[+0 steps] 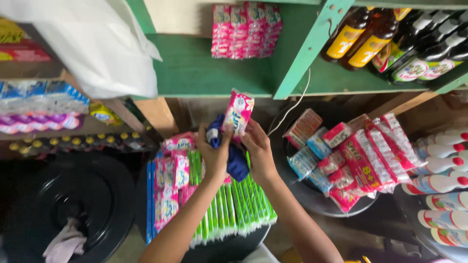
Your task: Wiping individual detergent packets with a cloth and arranging them neatly on a store shelf.
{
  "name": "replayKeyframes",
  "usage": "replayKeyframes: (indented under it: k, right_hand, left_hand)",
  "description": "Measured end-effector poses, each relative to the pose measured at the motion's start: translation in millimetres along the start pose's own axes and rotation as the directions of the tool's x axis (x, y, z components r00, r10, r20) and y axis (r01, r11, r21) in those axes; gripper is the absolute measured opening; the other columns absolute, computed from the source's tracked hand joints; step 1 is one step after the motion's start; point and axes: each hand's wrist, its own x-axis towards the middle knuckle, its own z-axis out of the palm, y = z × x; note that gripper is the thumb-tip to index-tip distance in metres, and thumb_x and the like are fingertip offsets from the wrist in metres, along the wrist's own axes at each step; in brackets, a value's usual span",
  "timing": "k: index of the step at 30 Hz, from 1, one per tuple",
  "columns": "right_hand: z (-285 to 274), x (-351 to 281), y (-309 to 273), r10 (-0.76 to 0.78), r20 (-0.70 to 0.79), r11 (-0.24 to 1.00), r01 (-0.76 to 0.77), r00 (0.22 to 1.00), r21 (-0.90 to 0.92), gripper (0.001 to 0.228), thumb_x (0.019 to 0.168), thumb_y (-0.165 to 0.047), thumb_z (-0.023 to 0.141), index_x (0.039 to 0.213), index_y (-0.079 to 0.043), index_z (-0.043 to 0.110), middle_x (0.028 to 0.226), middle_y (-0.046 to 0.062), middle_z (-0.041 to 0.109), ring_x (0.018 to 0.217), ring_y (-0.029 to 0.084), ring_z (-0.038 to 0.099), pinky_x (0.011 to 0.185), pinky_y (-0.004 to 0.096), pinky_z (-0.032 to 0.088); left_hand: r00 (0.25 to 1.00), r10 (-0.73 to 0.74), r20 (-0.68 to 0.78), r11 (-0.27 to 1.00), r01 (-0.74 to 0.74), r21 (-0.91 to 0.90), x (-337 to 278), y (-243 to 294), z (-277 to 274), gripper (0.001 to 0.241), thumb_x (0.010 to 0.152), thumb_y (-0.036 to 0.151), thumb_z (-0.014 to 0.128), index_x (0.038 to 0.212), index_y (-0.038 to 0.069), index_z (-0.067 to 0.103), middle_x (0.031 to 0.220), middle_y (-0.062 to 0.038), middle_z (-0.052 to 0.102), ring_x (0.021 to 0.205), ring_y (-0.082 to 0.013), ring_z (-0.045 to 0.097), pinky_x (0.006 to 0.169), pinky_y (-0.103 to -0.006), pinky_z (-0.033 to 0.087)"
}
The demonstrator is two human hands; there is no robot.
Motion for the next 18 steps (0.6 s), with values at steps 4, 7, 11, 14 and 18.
replayKeyframes:
  k: [4, 7, 11, 14, 18]
  right_hand:
    - [-6.0, 79.7, 19.3, -0.168, -0.011, 0.984, 0.166, 0.986, -0.068, 0.048, 0.089, -0.006, 0.070, 0.136, -0.009, 0.062, 0.098, 0.012, 0.064, 0.093, 0.020, 0.060, 0.084, 0.040, 0.059]
    - [-2.6, 125.2, 7.9, -0.227, -0.010, 0.973, 0.226, 0.974, -0.035, 0.049, 0.088, -0.008, 0.070, 0.136, -0.008, 0.061, 0.083, 0.008, 0.057, 0.073, 0.017, 0.058, 0.070, 0.039, 0.064]
    - [-9.4, 211.8, 6.1, -0.204, -0.035, 0.979, 0.203, 0.978, -0.024, 0.040, 0.098, -0.012, 0.059, 0.138, -0.008, 0.060, 0.094, 0.015, 0.058, 0.076, 0.026, 0.062, 0.063, 0.051, 0.065]
    - [-1.5, 257.4, 0.4, -0.168, -0.028, 0.967, 0.170, 0.985, 0.189, 0.040, 0.098, -0.011, 0.062, 0.138, -0.008, 0.056, 0.104, 0.012, 0.062, 0.082, 0.026, 0.069, 0.074, 0.053, 0.066]
    - [-3.5, 318.2, 6.1, -0.210, -0.003, 0.937, 0.202, 0.978, 0.284, 0.049, 0.095, 0.001, 0.056, 0.144, -0.003, 0.050, 0.107, 0.011, 0.053, 0.088, 0.027, 0.065, 0.088, 0.059, 0.063]
  left_hand:
    - [0.990, 0.079, 0.113, 0.987, -0.094, 0.133, 43.8, -30.3, 18.7, 0.037, 0.075, 0.031, 0.093, 0.086, 0.012, 0.064, 0.077, -0.004, 0.066, 0.074, -0.0152, 0.061, 0.074, -0.0309, 0.049]
    - [0.967, 0.139, 0.214, 0.938, -0.197, 0.285, 90.2, -57.8, 23.9, 0.036, 0.075, 0.039, 0.092, 0.083, 0.015, 0.067, 0.070, -0.006, 0.069, 0.070, -0.0218, 0.069, 0.067, -0.0325, 0.053]
    - [0.932, 0.200, 0.302, 0.735, -0.347, 0.582, 155.4, -74.5, 32.8, 0.033, 0.086, 0.041, 0.080, 0.101, 0.014, 0.067, 0.083, -0.017, 0.075, 0.081, -0.0429, 0.073, 0.069, -0.0513, 0.058]
    - [0.919, 0.224, 0.326, 0.498, -0.395, 0.772, 214.8, -110.9, 34.0, 0.024, 0.087, 0.034, 0.077, 0.104, 0.022, 0.064, 0.086, -0.007, 0.075, 0.084, -0.0351, 0.075, 0.073, -0.0501, 0.059]
    - [0.928, 0.229, 0.295, 0.345, -0.360, 0.867, 260.0, -153.8, 29.4, 0.029, 0.083, 0.034, 0.078, 0.106, 0.028, 0.062, 0.088, 0.004, 0.073, 0.083, -0.0258, 0.076, 0.076, -0.0439, 0.061]
